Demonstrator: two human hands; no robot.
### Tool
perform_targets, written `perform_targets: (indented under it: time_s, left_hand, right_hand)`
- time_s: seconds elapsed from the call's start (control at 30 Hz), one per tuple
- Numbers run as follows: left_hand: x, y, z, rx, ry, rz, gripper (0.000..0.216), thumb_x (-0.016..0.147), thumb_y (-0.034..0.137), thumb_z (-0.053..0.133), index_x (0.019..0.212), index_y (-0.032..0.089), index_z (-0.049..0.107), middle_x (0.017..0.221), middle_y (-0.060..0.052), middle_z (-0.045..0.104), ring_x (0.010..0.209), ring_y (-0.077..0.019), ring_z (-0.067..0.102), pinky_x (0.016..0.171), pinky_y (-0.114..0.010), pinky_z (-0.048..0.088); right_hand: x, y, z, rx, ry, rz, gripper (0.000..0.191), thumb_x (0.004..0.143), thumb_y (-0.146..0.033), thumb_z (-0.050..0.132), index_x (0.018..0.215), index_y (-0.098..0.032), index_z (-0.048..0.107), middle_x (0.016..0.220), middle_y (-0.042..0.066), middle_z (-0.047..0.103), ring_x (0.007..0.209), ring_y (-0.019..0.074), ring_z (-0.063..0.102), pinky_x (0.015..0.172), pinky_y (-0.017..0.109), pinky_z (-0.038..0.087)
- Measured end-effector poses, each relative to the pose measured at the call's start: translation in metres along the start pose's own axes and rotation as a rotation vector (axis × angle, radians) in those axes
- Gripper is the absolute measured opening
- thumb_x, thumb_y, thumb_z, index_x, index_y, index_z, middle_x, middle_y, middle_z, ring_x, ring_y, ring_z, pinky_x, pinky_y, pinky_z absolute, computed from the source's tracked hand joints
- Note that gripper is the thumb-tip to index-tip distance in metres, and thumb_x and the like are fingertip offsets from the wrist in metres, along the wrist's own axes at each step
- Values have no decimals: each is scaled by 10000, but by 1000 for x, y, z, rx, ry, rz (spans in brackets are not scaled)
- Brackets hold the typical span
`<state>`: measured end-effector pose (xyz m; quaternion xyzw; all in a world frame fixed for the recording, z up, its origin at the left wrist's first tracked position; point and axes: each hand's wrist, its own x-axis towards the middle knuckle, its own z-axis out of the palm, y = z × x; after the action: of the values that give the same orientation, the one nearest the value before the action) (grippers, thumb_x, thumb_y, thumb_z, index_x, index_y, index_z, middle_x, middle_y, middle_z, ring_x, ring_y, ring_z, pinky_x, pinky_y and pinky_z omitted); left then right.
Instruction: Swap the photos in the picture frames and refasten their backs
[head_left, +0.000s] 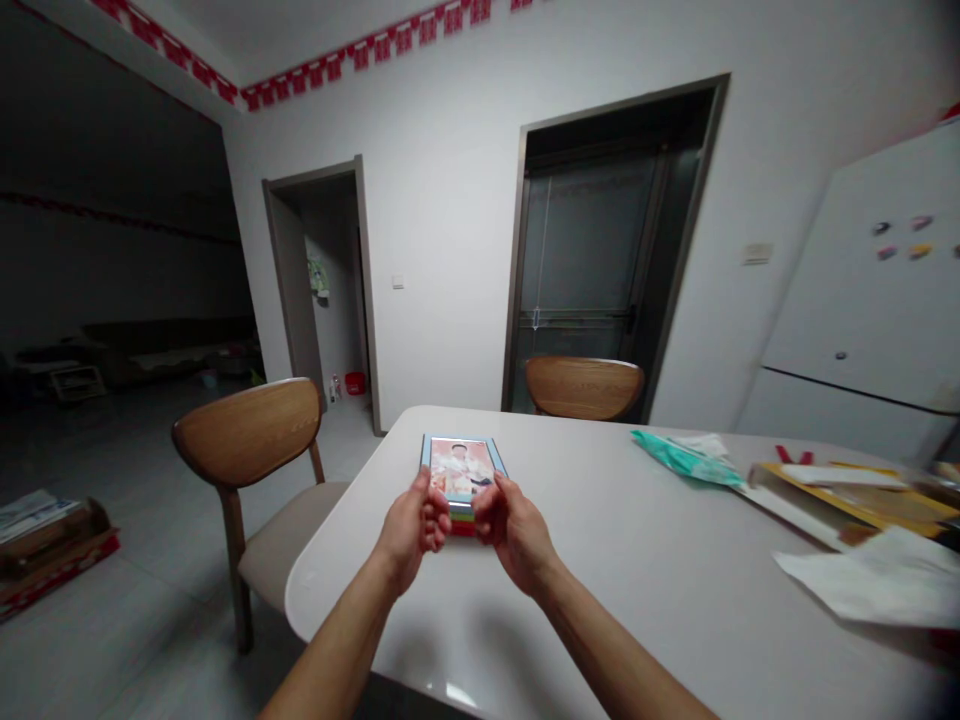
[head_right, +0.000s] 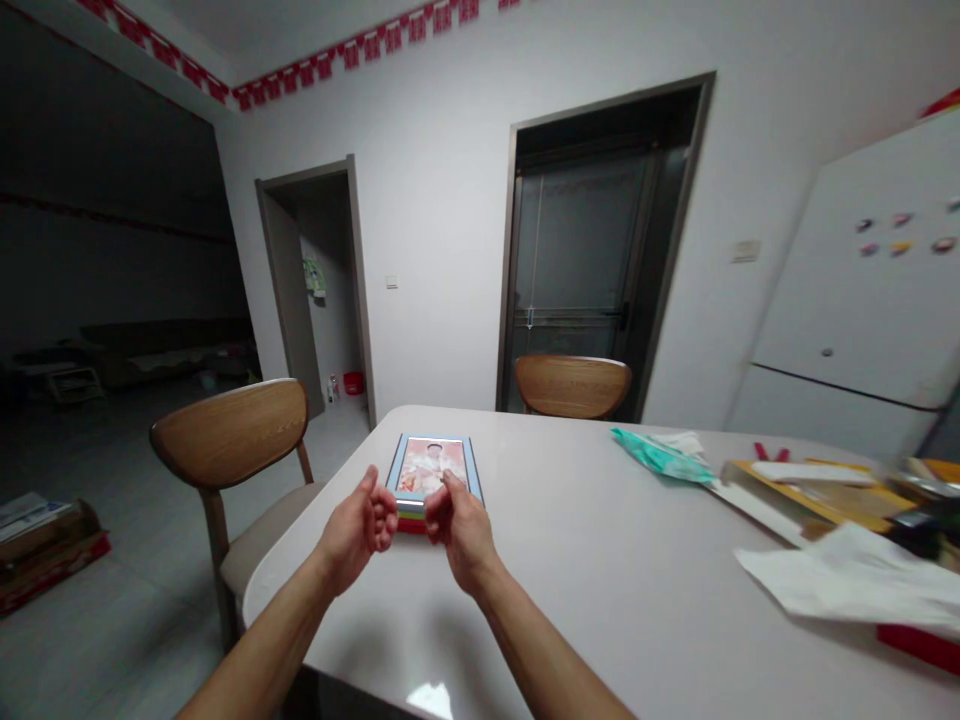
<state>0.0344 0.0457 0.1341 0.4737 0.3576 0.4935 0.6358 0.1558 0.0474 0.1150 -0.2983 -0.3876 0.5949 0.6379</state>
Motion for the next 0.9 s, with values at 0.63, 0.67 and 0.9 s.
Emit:
perform_targets:
  time_s: [0.63,0.67,0.9]
  left_hand:
    - [17,-37,-9,-11,144,-193,589,659,696,341,482,146,453,353,38,449,277,-28,332,351,-163,169]
    - [18,-46,-13,-23,170,-203,544,664,661,398,532,139,479,391,35,476,301,-33,370,361,-159,205]
    - [18,-89,-20,-85,269,-144,305,692,399,568,812,122,522,670,-47,615,534,-119,579,497,-218,424]
  right_hand:
    - [41,19,-21,-1353,39,-314,296,716,-437,460,618,-165,524,680,46,555,681,170,501,620,281,352]
    - [44,21,-29,-1386,33,-330,196,660,-353,547,700,-162,557,778,65,567,775,200,493,678,304,341]
    - [22,33,-44,-1587,-151,-415,207,604,-126,540,793,-191,591,872,62,556,857,217,457,753,336,321]
